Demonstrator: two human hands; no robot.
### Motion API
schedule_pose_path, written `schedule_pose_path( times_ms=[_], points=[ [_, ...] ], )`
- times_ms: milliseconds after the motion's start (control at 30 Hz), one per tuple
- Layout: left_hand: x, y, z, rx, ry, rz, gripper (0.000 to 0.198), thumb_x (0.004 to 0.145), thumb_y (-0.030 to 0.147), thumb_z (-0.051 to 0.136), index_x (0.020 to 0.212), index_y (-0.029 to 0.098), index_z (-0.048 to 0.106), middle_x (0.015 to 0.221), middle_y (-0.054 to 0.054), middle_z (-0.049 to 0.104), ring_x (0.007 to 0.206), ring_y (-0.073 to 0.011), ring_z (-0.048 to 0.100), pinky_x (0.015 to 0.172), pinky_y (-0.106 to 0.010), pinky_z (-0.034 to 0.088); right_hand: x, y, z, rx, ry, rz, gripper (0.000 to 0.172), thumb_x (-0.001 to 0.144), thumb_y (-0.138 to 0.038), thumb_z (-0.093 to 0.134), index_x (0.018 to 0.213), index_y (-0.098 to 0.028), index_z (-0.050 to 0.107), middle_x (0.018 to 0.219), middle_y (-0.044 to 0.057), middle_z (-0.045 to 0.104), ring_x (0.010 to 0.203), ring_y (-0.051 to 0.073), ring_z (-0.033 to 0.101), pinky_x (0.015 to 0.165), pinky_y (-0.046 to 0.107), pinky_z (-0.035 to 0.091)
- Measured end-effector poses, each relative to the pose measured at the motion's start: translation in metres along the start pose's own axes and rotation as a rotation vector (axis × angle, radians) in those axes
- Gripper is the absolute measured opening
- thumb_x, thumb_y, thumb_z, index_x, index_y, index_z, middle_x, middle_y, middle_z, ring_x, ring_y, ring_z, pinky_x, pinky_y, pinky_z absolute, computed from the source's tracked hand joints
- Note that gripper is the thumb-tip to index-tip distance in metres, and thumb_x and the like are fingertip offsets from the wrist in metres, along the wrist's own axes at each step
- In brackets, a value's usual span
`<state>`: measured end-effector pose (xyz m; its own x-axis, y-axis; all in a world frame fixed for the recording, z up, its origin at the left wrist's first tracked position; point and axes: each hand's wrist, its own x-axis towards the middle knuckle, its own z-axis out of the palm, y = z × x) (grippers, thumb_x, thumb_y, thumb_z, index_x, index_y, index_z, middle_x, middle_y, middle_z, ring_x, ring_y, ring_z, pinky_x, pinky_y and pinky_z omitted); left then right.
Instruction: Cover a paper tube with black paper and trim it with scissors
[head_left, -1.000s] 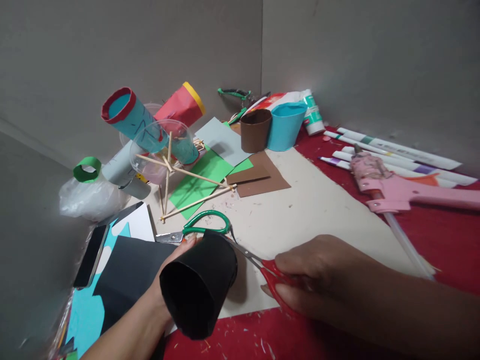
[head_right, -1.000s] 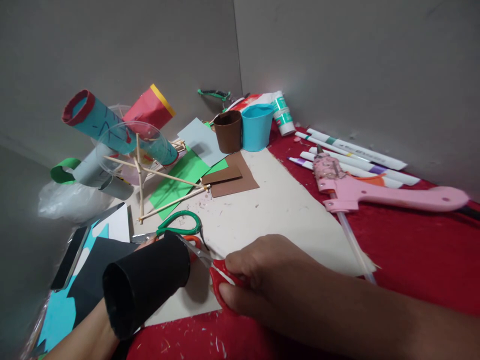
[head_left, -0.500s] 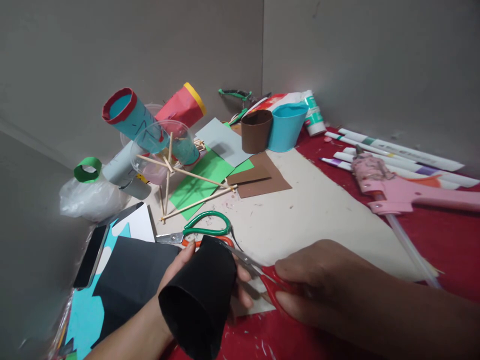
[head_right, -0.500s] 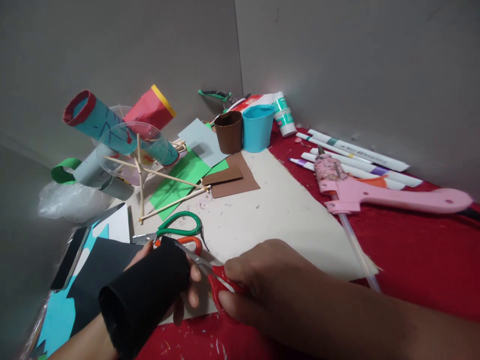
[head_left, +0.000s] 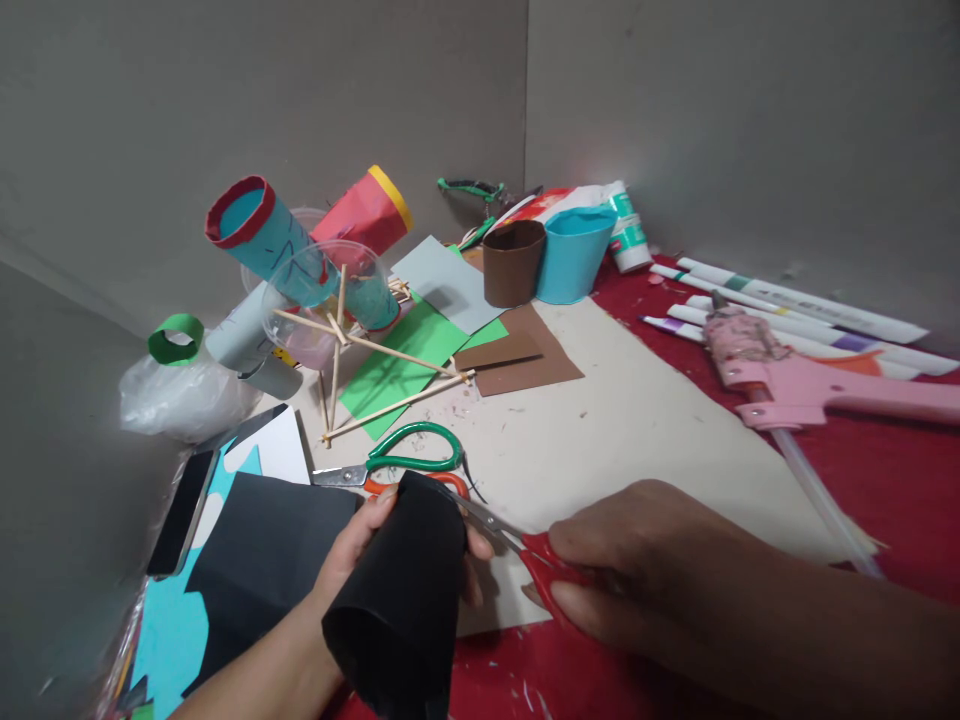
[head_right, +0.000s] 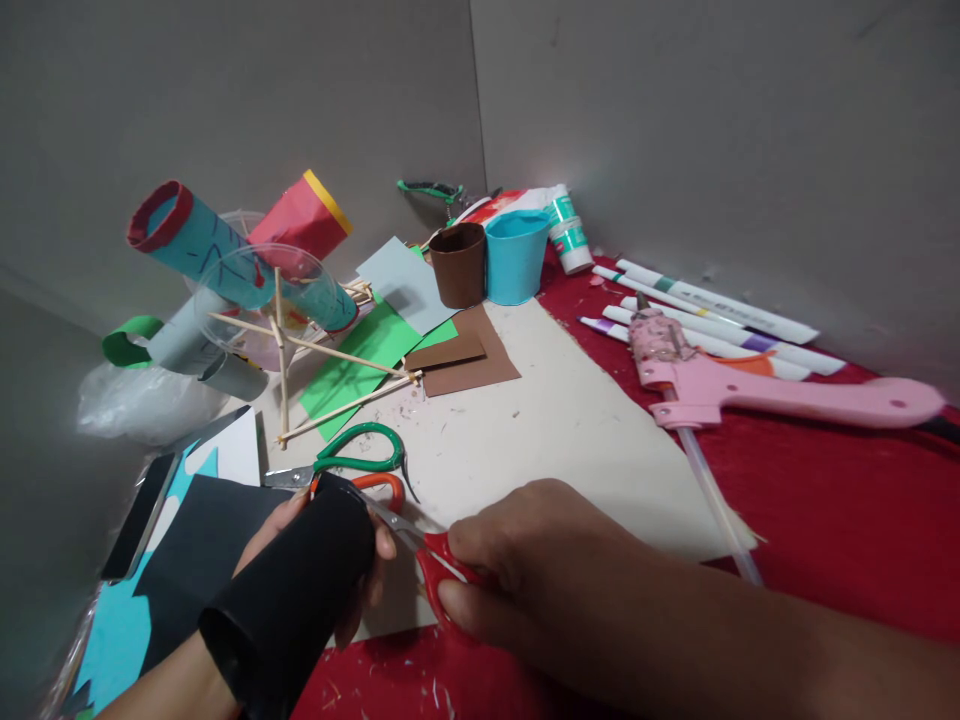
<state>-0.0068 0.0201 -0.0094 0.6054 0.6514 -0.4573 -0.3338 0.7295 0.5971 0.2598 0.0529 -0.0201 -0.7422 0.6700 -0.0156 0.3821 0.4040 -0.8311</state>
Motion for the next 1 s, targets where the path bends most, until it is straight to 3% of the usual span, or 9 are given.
schedule_pose_path(
  times_ms=[133, 300, 500, 667, 867, 1000],
  points=[
    [-0.002, 0.0, 0.0, 0.02, 0.039, -0.027, 0.072, 0.09, 0.068, 0.045, 0.107, 0.003, 0.073, 0.08, -0.015, 0.075, 0.058, -0.0199, 0.069, 0.05, -0.025, 0.046, 0.0, -0.003, -0.001, 0.051, 0.007, 0.027, 0.027, 0.083, -0.036, 0.064, 0.061, -0.021, 0.061, 0.049, -0.005, 0.048, 0.054, 0.013, 0.042, 0.054, 0.026, 0.03],
    [-0.002, 0.001, 0.0, 0.012, 0.065, 0.006, 0.074, 0.089, 0.07, 0.045, 0.107, 0.003, 0.074, 0.079, -0.015, 0.075, 0.056, -0.0198, 0.068, 0.048, -0.025, 0.044, 0.0, -0.011, -0.005, 0.122, -0.036, 0.061, 0.021, 0.081, -0.026, 0.063, 0.061, -0.02, 0.061, 0.051, -0.005, 0.051, 0.052, 0.012, 0.043, 0.052, 0.026, 0.03],
    [0.002, -0.001, 0.006, 0.011, 0.022, 0.058, 0.071, 0.087, 0.067, 0.053, 0.106, 0.003, 0.076, 0.085, -0.014, 0.078, 0.063, -0.0178, 0.068, 0.055, -0.024, 0.045, -0.002, -0.004, -0.001, 0.072, -0.068, 0.027, 0.017, 0.079, -0.017, 0.058, 0.063, -0.021, 0.052, 0.056, -0.007, 0.05, 0.054, 0.01, 0.041, 0.051, 0.024, 0.029],
    [0.003, -0.004, 0.007, -0.012, 0.048, 0.004, 0.07, 0.087, 0.066, 0.052, 0.105, 0.003, 0.076, 0.087, -0.015, 0.078, 0.069, -0.0178, 0.068, 0.058, -0.023, 0.044, -0.002, -0.006, -0.002, 0.052, -0.094, 0.044, 0.019, 0.077, -0.017, 0.056, 0.063, -0.021, 0.043, 0.057, -0.007, 0.045, 0.055, 0.01, 0.035, 0.05, 0.024, 0.027],
    [0.003, -0.003, 0.013, 0.016, 0.048, 0.034, 0.068, 0.087, 0.065, 0.057, 0.104, 0.003, 0.076, 0.089, -0.015, 0.079, 0.062, -0.0158, 0.066, 0.057, -0.023, 0.042, 0.0, -0.01, -0.006, 0.106, -0.122, 0.045, 0.018, 0.078, -0.016, 0.055, 0.064, -0.021, 0.044, 0.058, -0.007, 0.045, 0.056, 0.01, 0.035, 0.051, 0.023, 0.028],
    [0.003, -0.004, 0.015, -0.006, 0.084, 0.004, 0.067, 0.085, 0.065, 0.061, 0.106, 0.003, 0.076, 0.09, -0.015, 0.079, 0.071, -0.0168, 0.069, 0.06, -0.022, 0.046, 0.0, -0.006, -0.005, 0.161, -0.133, -0.016, 0.015, 0.079, -0.013, 0.054, 0.067, -0.02, 0.048, 0.06, -0.008, 0.046, 0.056, 0.009, 0.036, 0.052, 0.021, 0.03]
  ],
)
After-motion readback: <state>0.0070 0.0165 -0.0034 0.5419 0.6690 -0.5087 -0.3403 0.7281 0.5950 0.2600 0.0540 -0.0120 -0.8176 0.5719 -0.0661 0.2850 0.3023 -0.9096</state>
